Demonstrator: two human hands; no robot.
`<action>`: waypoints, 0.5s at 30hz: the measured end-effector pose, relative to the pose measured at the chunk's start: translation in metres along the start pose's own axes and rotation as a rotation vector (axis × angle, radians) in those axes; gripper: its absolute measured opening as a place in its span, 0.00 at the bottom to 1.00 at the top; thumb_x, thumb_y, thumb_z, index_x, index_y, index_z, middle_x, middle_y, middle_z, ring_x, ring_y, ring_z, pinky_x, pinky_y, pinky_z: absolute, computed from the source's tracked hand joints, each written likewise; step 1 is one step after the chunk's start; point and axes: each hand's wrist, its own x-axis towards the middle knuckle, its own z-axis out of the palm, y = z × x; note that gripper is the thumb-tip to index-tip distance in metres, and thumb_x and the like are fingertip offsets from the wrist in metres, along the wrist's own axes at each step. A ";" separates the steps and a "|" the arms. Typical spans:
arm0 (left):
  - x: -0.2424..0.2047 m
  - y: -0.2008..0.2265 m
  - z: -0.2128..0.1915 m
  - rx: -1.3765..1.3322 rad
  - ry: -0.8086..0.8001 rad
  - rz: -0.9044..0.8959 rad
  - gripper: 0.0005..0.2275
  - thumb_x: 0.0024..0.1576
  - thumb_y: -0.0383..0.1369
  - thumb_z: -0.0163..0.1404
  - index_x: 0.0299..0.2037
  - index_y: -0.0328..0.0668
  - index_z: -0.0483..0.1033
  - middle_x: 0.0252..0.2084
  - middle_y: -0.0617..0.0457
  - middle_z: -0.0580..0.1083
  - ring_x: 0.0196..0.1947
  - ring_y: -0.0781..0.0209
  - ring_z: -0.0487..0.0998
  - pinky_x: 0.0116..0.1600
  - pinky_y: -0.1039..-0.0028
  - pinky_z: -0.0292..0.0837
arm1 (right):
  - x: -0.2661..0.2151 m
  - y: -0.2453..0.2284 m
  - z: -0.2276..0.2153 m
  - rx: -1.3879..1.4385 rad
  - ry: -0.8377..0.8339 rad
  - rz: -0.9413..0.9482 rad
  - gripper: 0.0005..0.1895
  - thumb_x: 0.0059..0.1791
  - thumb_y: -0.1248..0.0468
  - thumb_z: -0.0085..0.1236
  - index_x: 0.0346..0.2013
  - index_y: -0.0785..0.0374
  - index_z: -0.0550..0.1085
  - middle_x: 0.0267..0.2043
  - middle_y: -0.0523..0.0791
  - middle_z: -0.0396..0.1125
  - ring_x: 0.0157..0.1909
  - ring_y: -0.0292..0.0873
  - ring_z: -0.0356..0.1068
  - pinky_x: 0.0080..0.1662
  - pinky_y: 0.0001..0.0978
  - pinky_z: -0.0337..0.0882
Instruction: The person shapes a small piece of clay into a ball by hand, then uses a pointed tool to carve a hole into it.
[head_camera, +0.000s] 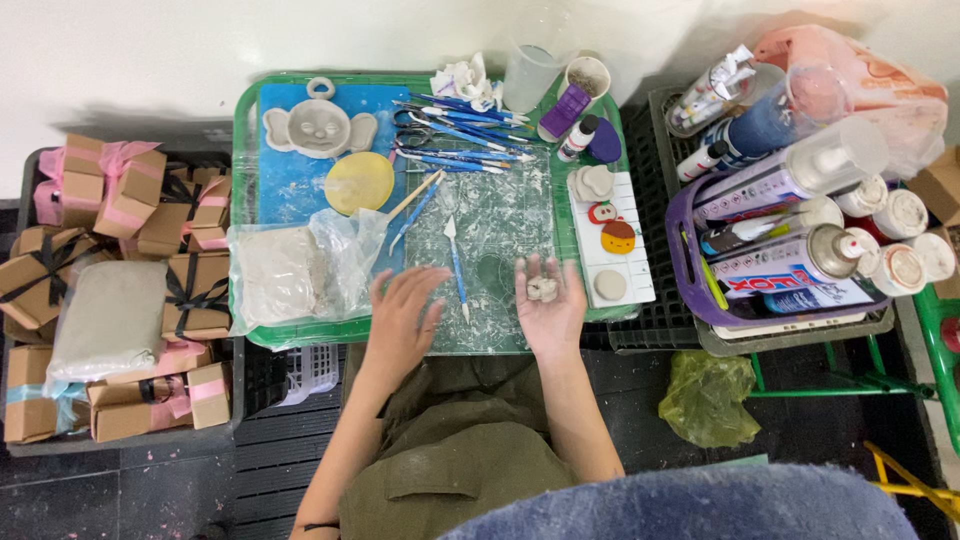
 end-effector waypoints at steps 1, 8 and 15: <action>0.001 0.002 0.007 0.013 0.019 0.023 0.15 0.65 0.34 0.50 0.62 0.47 0.74 0.63 0.57 0.73 0.68 0.58 0.69 0.74 0.54 0.52 | 0.000 -0.002 -0.005 0.047 0.051 -0.011 0.21 0.57 0.49 0.44 0.29 0.61 0.68 0.31 0.46 0.68 0.34 0.44 0.73 0.32 0.26 0.75; 0.002 0.013 0.042 0.143 -0.114 0.124 0.14 0.58 0.43 0.54 0.49 0.49 0.76 0.59 0.52 0.74 0.63 0.52 0.69 0.64 0.52 0.59 | 0.023 -0.013 -0.052 -0.031 -0.379 0.066 0.29 0.62 0.41 0.36 0.24 0.55 0.60 0.16 0.38 0.49 0.16 0.35 0.46 0.17 0.26 0.45; 0.014 -0.023 0.030 0.199 -0.119 -0.130 0.22 0.61 0.47 0.53 0.53 0.34 0.72 0.54 0.43 0.72 0.58 0.43 0.70 0.61 0.52 0.65 | 0.019 -0.003 -0.049 -0.208 -0.469 -0.163 0.29 0.62 0.39 0.34 0.30 0.56 0.64 0.21 0.39 0.55 0.21 0.35 0.51 0.27 0.29 0.49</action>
